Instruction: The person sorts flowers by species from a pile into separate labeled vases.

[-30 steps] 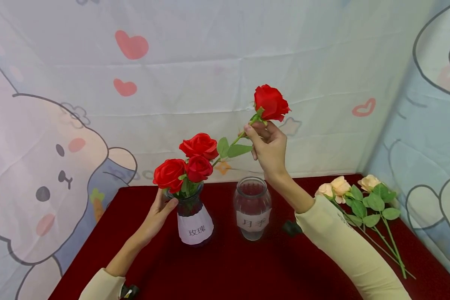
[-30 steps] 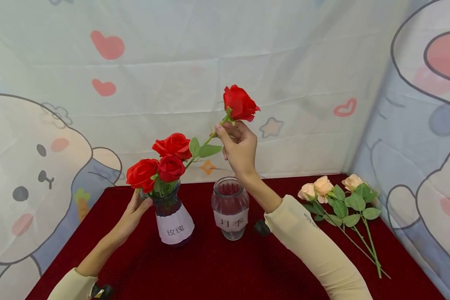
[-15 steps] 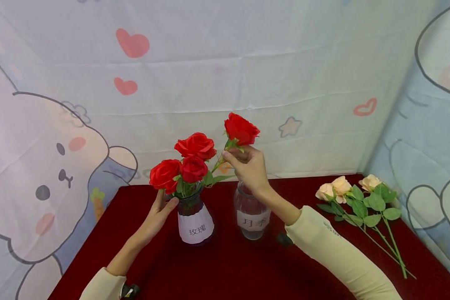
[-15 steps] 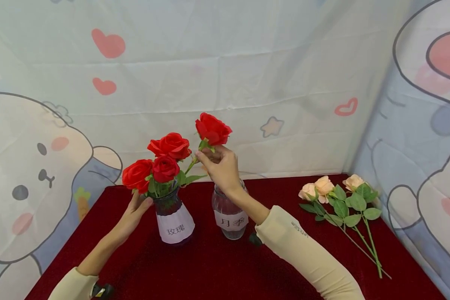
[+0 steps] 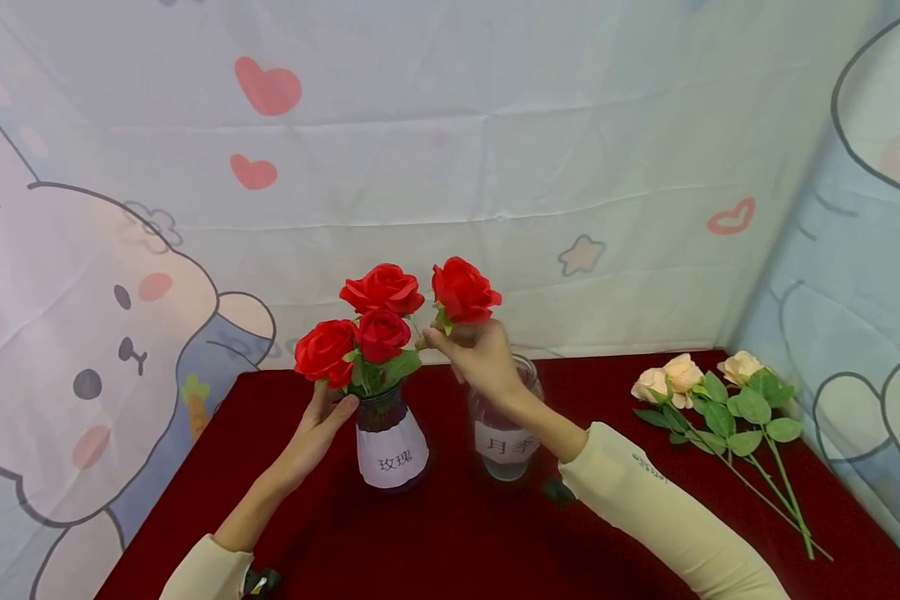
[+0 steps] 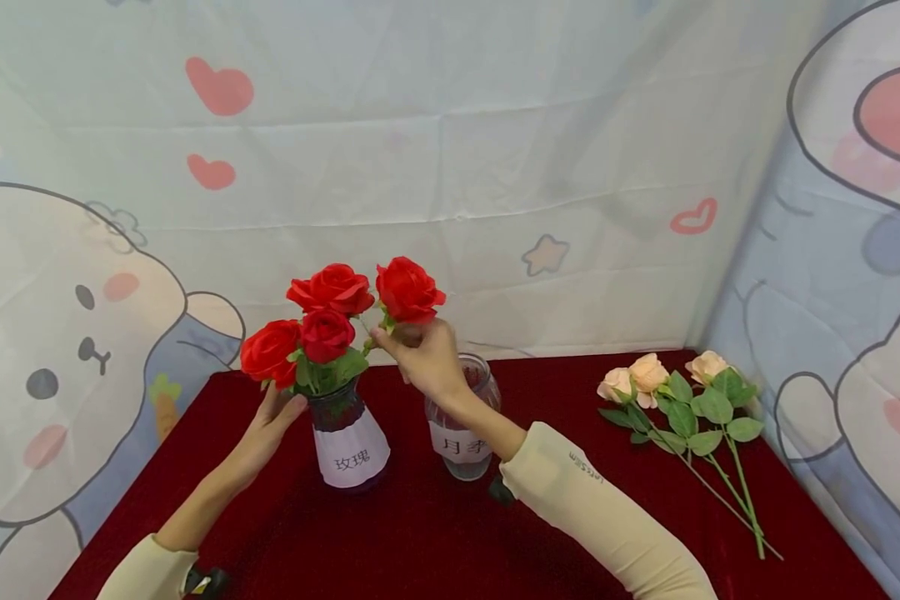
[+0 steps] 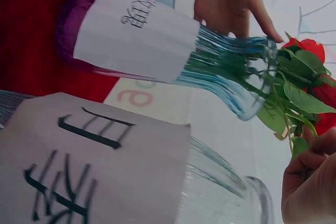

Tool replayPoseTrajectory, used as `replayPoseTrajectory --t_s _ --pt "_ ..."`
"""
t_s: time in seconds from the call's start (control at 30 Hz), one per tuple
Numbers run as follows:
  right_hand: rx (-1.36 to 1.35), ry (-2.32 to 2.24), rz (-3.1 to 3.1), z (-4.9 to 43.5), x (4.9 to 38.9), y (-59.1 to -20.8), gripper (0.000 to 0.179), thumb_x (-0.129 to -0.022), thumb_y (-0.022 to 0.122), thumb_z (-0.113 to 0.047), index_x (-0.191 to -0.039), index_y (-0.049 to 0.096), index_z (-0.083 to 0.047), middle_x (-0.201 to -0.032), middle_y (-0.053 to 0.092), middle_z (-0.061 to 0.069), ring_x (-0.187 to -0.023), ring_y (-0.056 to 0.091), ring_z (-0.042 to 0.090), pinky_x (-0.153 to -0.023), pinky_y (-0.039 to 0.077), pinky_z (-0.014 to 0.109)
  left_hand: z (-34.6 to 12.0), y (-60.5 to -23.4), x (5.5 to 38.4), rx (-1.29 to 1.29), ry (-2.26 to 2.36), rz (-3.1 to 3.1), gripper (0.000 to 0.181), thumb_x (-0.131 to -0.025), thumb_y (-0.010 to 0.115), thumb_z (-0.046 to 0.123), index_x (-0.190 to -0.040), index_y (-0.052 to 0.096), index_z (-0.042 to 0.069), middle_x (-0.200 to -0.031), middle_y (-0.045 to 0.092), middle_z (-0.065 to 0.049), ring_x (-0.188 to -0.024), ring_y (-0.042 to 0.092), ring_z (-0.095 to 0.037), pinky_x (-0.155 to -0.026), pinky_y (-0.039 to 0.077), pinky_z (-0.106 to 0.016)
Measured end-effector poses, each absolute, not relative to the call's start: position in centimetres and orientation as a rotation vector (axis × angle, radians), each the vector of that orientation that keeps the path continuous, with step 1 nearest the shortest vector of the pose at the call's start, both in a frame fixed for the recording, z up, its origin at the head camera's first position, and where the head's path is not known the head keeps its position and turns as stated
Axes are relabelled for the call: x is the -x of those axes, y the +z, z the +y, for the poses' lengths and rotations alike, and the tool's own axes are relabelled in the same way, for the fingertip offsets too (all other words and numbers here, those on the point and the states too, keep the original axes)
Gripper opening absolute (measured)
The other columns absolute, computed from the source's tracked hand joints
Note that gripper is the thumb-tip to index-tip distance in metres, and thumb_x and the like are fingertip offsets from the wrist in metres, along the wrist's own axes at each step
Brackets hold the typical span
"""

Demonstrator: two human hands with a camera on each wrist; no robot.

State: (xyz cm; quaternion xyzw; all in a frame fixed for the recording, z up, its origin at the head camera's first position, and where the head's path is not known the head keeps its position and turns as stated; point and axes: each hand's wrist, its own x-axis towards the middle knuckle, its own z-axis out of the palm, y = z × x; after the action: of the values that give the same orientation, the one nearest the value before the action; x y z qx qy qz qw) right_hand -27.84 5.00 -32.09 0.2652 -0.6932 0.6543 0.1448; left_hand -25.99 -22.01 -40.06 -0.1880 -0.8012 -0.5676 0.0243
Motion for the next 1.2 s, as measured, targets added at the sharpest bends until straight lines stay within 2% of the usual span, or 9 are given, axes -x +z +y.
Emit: replayPoseTrajectory --t_s 0.13,0.23,0.43,0.6,0.73,0.87,1.0,1.1,1.2 --pt "-0.828 1.789 -2.068 4.5 27.7 -32.8 0.013 -0.095 0.071 -0.007 -0.090 0.068 0.004 -0.046 0.046 -0.001 -0.040 0.044 0.013 -0.045 0.035 0.025 -22.1 -40.1 26.0 0.604 -1.778 -2.468 0.075 -0.109 0.045 0.025 -0.165 -0.005 0.020 -0.169 0.012 -0.022 -0.150 0.027 -0.050 -0.116 0.025 -0.072" --pt "-0.864 1.764 -2.094 4.1 27.7 -33.4 0.012 -0.094 0.071 -0.006 -0.091 0.063 0.002 -0.047 0.046 -0.003 -0.040 0.045 0.015 -0.046 0.039 0.026 -22.0 -40.0 26.1 0.603 -1.780 -2.476 0.078 -0.109 0.045 0.027 -0.165 -0.010 0.022 -0.172 0.001 -0.019 -0.153 0.022 -0.051 -0.117 0.022 -0.071" --pt "-0.872 1.818 -2.136 3.5 27.8 -34.2 0.017 -0.093 0.072 -0.004 -0.102 0.059 0.004 -0.048 0.047 -0.004 -0.039 0.046 0.011 -0.045 0.043 0.027 -22.0 -40.0 26.1 0.590 -1.782 -2.491 0.079 -0.109 0.045 0.028 -0.165 -0.010 0.024 -0.172 0.002 -0.019 -0.152 0.024 -0.052 -0.117 0.023 -0.071" --pt "-0.820 1.805 -2.175 3.1 27.8 -34.5 0.046 -0.090 0.077 -0.007 -0.129 0.054 -0.001 -0.053 0.047 -0.002 -0.040 0.046 0.012 -0.044 0.042 0.026 -22.0 -40.0 26.2 0.603 -1.790 -2.479 0.079 -0.109 0.045 0.028 -0.164 -0.011 0.025 -0.173 -0.004 -0.014 -0.152 0.022 -0.051 -0.117 0.023 -0.072" --pt "-0.776 1.749 -2.187 2.7 27.7 -34.8 0.060 -0.087 0.080 -0.009 -0.138 0.050 -0.004 -0.074 0.060 0.009 -0.046 0.051 0.013 -0.047 0.048 0.028 -22.1 -40.0 26.2 0.603 -1.794 -2.479 0.079 -0.109 0.046 0.029 -0.164 -0.010 0.025 -0.173 -0.004 -0.013 -0.153 0.021 -0.051 -0.117 0.022 -0.073" --pt "-0.766 1.622 -2.169 2.4 27.8 -35.2 0.063 -0.083 0.084 -0.009 -0.136 0.052 -0.001 -0.110 0.069 0.018 -0.086 0.072 0.024 -0.078 0.060 0.037 -22.1 -40.0 26.2 0.588 -1.799 -2.483 0.079 -0.109 0.046 0.030 -0.165 -0.010 0.024 -0.173 -0.003 -0.014 -0.152 0.022 -0.051 -0.116 0.023 -0.072" --pt "-0.763 1.583 -2.165 2.3 27.8 -35.1 0.069 -0.082 0.085 -0.010 -0.140 0.049 0.000 -0.128 0.067 0.018 -0.123 0.064 0.032 -0.104 0.052 0.048 -22.1 -40.0 26.2 0.578 -1.794 -2.490 0.080 -0.109 0.046 0.031 -0.165 -0.010 0.024 -0.173 -0.003 -0.015 -0.152 0.022 -0.051 -0.116 0.023 -0.072" --pt "-0.762 1.583 -2.178 2.4 27.8 -35.0 0.068 -0.083 0.084 -0.010 -0.141 0.049 0.000 -0.128 0.067 0.018 -0.123 0.064 0.031 -0.103 0.053 0.045 -22.1 -40.0 26.2 0.577 -1.792 -2.487 0.079 -0.109 0.046 0.030 -0.165 -0.010 0.024 -0.173 -0.002 -0.015 -0.152 0.022 -0.051 -0.116 0.023 -0.072" --pt "-0.746 1.613 -2.223 2.6 27.6 -34.9 0.051 -0.086 0.081 -0.012 -0.130 0.057 -0.001 -0.101 0.072 0.016 -0.092 0.073 0.029 -0.079 0.059 0.035 -22.0 -40.0 26.1 0.575 -1.793 -2.489 0.079 -0.109 0.046 0.030 -0.165 -0.010 0.023 -0.173 -0.002 -0.015 -0.152 0.023 -0.051 -0.117 0.024 -0.072"
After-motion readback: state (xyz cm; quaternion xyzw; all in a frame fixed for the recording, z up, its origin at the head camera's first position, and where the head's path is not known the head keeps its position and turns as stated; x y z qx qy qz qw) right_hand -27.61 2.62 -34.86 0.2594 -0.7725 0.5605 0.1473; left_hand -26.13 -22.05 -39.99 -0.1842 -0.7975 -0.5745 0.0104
